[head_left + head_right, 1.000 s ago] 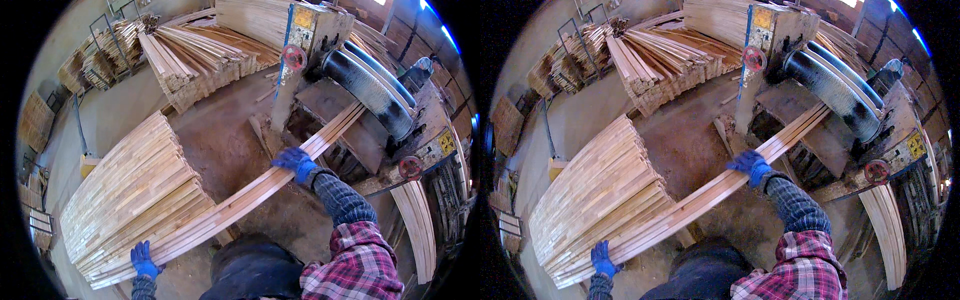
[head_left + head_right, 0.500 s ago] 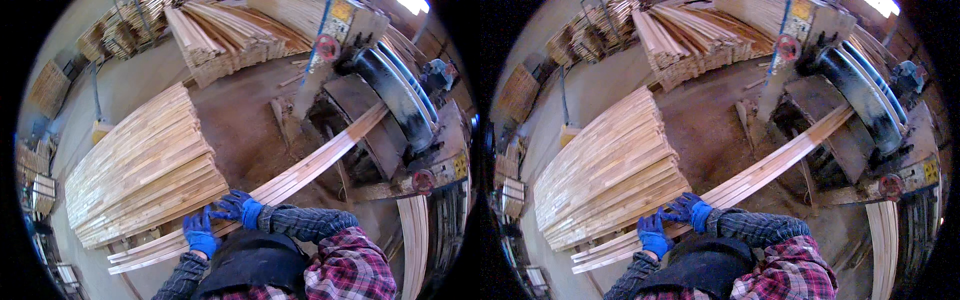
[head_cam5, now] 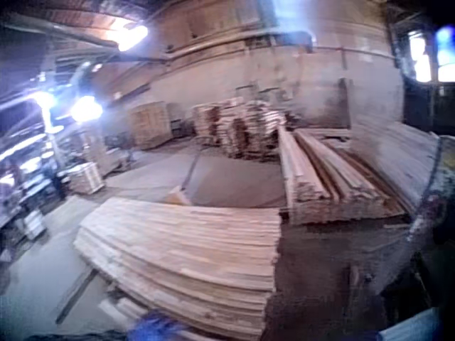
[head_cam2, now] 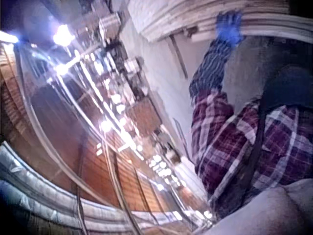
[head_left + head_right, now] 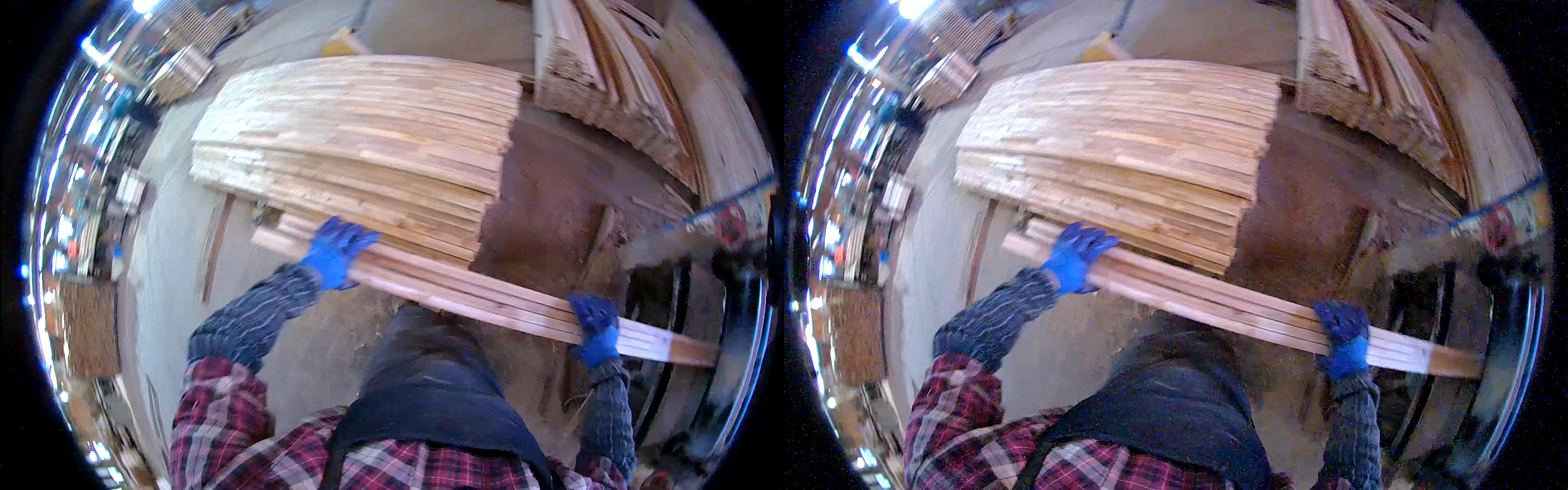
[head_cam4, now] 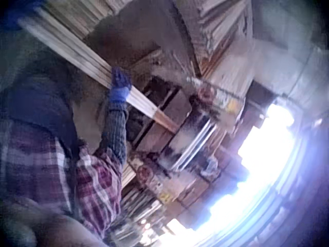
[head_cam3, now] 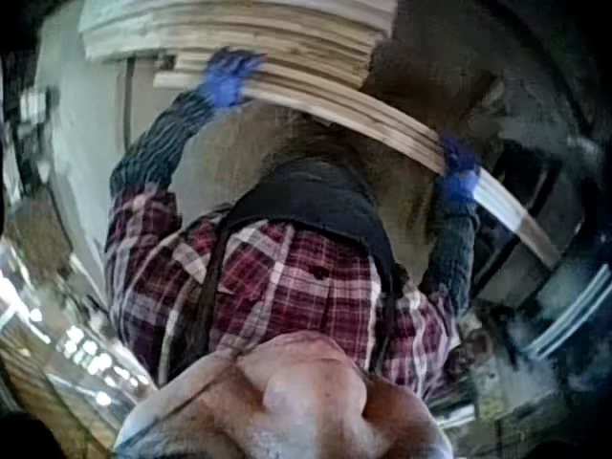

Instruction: The person picks up wooden planks from a stack and feeds them one at a time into a processing machine.

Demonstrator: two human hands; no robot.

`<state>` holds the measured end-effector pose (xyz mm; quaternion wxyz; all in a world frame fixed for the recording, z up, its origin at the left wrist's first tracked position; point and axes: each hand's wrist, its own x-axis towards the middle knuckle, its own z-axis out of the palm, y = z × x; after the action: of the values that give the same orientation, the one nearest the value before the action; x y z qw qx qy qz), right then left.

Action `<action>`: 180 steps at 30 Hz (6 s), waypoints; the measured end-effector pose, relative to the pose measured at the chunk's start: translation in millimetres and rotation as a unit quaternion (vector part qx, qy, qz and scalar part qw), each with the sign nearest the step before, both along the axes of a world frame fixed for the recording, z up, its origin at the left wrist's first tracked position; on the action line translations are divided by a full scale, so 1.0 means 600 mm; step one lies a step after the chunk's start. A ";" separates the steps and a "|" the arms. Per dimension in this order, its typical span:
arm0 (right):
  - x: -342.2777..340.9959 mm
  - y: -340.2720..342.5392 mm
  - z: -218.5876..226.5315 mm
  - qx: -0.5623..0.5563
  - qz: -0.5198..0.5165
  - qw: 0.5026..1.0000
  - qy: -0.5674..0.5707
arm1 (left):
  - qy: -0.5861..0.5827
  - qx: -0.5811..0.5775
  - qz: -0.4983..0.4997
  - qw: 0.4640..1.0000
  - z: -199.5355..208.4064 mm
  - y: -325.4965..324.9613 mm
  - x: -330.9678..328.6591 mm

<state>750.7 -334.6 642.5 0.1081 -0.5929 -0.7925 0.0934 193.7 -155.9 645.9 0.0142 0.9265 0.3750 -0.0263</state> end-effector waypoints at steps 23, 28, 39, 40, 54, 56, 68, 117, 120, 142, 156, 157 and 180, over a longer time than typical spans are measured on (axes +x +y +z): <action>-0.209 0.103 0.031 -0.024 0.060 0.997 0.035 | -0.158 -0.089 -0.073 0.981 -0.054 -0.086 0.344; -0.209 0.097 0.021 -0.038 -0.011 0.999 -0.021 | -0.273 -0.266 -0.019 0.924 -0.028 -0.048 0.342; 0.021 -0.099 -0.156 0.120 -0.625 0.769 0.060 | -0.503 -0.578 0.507 0.395 -0.381 0.077 -0.015; 0.006 -0.112 -0.200 0.134 -0.692 0.706 0.065 | -0.527 -0.562 0.506 0.388 -0.460 0.060 -0.057; -0.266 0.257 -0.955 -0.332 -0.583 0.552 0.494 | -0.357 -0.545 0.649 0.393 -0.898 0.170 -0.161; -0.257 0.325 -1.009 -0.347 -0.573 0.485 0.562 | -0.445 -0.548 0.651 0.279 -0.921 0.206 -0.154; -0.299 0.376 -1.116 -0.314 -0.568 0.544 0.532 | -0.672 -0.430 0.586 0.141 -1.126 0.348 -0.174; -0.260 0.104 -0.093 -0.417 -0.064 0.905 -0.045 | 0.086 -0.261 -0.112 0.955 -0.364 0.244 -0.280; -0.195 0.045 -0.061 -0.289 -0.096 0.949 -0.076 | 0.097 -0.197 -0.089 0.971 -0.277 0.185 -0.213; -0.161 0.055 -0.022 -0.175 -0.051 0.983 -0.034 | -0.126 -0.148 -0.124 0.973 -0.040 -0.100 0.394; 0.139 -0.096 -0.056 0.035 -0.257 0.949 -0.180 | 0.026 0.045 0.064 0.997 -0.087 0.079 -0.081; 0.143 -0.098 -0.061 0.062 -0.322 0.918 -0.222 | 0.022 0.064 0.061 0.996 -0.103 0.094 -0.061; -0.122 0.008 -0.058 0.020 0.065 0.996 0.065 | -0.056 0.046 -0.010 0.997 -0.023 -0.078 0.016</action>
<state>677.5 -330.1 607.8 0.1650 -0.5307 -0.8222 0.1231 203.1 -202.4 631.9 -0.0081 0.9300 0.3648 0.0432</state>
